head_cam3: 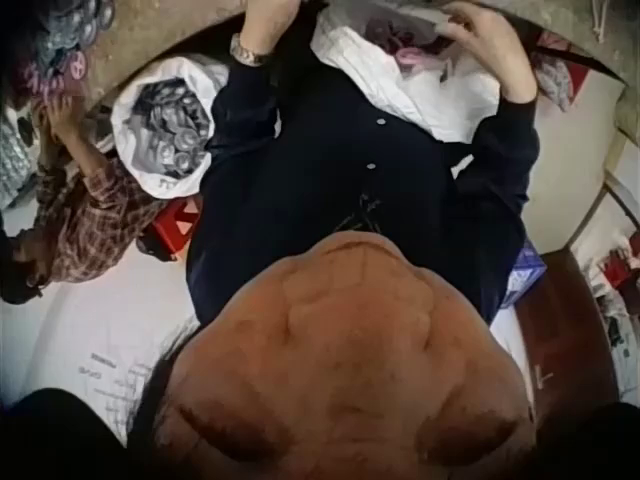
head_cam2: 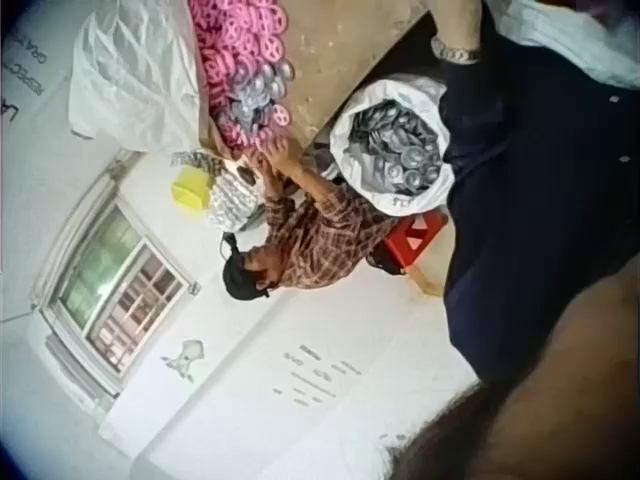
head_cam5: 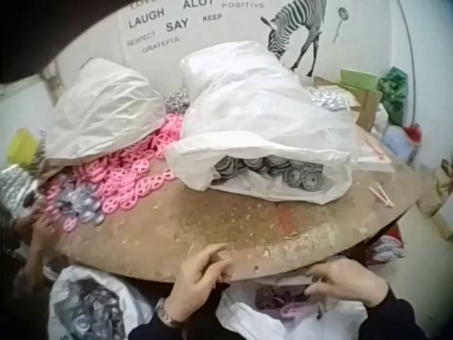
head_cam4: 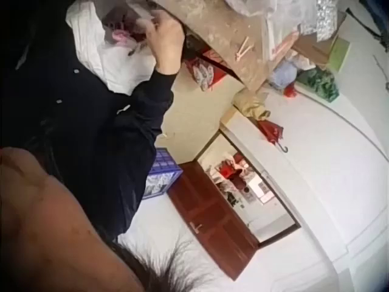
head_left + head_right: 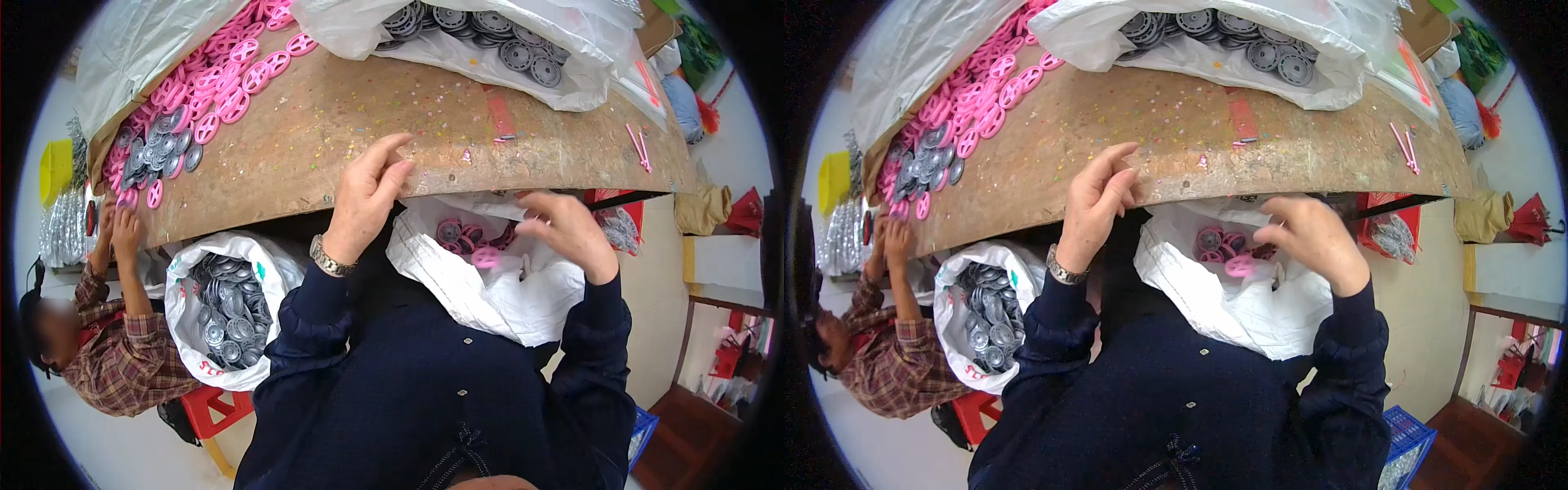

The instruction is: Assembling plastic toy components by snapping pink circular frames onto grey base discs.

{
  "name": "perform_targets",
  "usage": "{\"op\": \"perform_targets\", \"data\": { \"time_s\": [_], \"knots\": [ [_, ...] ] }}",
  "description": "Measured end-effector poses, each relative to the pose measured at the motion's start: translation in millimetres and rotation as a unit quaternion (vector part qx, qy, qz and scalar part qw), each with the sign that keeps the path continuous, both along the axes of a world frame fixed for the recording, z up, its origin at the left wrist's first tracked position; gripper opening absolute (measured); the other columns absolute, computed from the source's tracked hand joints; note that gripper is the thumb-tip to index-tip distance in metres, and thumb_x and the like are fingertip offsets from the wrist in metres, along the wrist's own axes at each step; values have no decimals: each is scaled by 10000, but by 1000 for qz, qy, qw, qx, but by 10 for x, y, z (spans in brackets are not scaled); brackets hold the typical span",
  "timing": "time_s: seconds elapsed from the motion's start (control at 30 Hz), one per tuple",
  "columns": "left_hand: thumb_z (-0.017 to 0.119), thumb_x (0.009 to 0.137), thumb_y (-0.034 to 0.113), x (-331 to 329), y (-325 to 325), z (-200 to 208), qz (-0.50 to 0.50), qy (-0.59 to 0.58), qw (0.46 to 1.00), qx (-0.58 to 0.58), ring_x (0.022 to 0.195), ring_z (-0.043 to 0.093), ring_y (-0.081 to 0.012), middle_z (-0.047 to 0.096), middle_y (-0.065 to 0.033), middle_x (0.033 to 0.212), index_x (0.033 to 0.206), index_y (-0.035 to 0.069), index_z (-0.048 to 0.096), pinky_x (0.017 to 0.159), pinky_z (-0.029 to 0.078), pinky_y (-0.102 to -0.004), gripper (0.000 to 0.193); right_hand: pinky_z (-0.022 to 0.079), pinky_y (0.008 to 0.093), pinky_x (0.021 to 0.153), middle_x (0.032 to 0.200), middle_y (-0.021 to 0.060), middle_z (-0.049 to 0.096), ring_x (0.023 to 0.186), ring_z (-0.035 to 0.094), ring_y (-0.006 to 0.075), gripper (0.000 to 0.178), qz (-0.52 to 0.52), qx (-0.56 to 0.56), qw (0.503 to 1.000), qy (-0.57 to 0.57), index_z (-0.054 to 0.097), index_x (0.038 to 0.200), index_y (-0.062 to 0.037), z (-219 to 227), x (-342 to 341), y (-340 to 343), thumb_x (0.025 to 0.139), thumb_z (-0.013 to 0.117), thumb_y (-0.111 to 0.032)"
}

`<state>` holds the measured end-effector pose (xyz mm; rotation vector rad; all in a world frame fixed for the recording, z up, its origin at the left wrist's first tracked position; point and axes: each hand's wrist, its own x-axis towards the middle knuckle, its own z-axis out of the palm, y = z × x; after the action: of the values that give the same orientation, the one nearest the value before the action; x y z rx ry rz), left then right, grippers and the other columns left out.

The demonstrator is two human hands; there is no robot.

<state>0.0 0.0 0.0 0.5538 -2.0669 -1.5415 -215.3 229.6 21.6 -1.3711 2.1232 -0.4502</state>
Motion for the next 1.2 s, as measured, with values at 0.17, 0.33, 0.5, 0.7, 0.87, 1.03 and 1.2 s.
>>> {"op": "perform_targets", "data": {
  "time_s": [0.17, 0.33, 0.5, 0.7, 0.87, 1.03, 1.2],
  "knots": [
    [527, 997, 120, -26, -12, -87, 0, 19, 1000, 21, 662, 553, -52, 631, -14, 850, 1272, -3, 595, 547, 425, -193, 310, 494, 282, 679, 814, 92, 692, 726, 627, 142, 197, -145, -218, 965, -13, 672, 1011, 20, 152, -325, -342, 921, 627, -149],
    [528, 992, 112, -30, -2, -108, 11, 20, 999, 28, 661, 553, -49, 637, -11, 845, 1253, 3, 612, 551, 426, -191, 295, 500, 310, 673, 801, 97, 690, 721, 650, 177, 220, -226, -335, 902, 154, 684, 1011, -12, 57, -875, -943, 931, 625, -209],
    [529, 986, 97, -7, -30, -158, 5, 30, 999, 26, 669, 556, -50, 639, -11, 849, 1248, 10, 623, 561, 431, -192, 292, 519, 446, 754, 883, 160, 706, 875, 674, 359, 363, -249, -255, 885, 300, 703, 999, -61, -42, -1180, -1373, 864, 678, -397],
    [532, 983, 101, -2, -39, -139, -2, 18, 999, 34, 687, 569, -56, 640, -11, 838, 1247, 5, 621, 571, 441, -195, 295, 510, 443, 742, 901, 147, 705, 874, 668, 339, 367, -276, -195, 896, 289, 694, 936, -63, -215, -1386, -1566, 827, 706, -413],
    [532, 984, 106, -36, -49, -95, -7, 14, 998, 53, 681, 572, -59, 637, -13, 835, 1239, -2, 614, 562, 441, -196, 289, 495, 411, 689, 829, 139, 696, 750, 658, 306, 353, -285, -222, 903, 232, 684, 900, -33, -269, -1469, -1535, 826, 713, -376],
    [532, 993, 116, -96, -85, -37, -16, 7, 997, 73, 664, 577, -59, 624, -18, 858, 1276, -6, 575, 547, 436, -191, 311, 486, 367, 639, 770, 117, 690, 686, 652, 234, 233, -267, -342, 899, 61, 683, 899, -38, -132, -1133, -1455, 834, 713, -260],
    [552, 1000, 144, -203, -33, 100, -4, 32, 995, 94, 636, 574, -54, 618, -21, 850, 1289, 3, 549, 533, 436, -195, 322, 441, 236, 613, 789, 1, 620, 700, 563, 68, 92, -122, -340, 924, -126, 617, 963, -7, 92, -152, -1249, 890, 648, -52]
  ]
}}
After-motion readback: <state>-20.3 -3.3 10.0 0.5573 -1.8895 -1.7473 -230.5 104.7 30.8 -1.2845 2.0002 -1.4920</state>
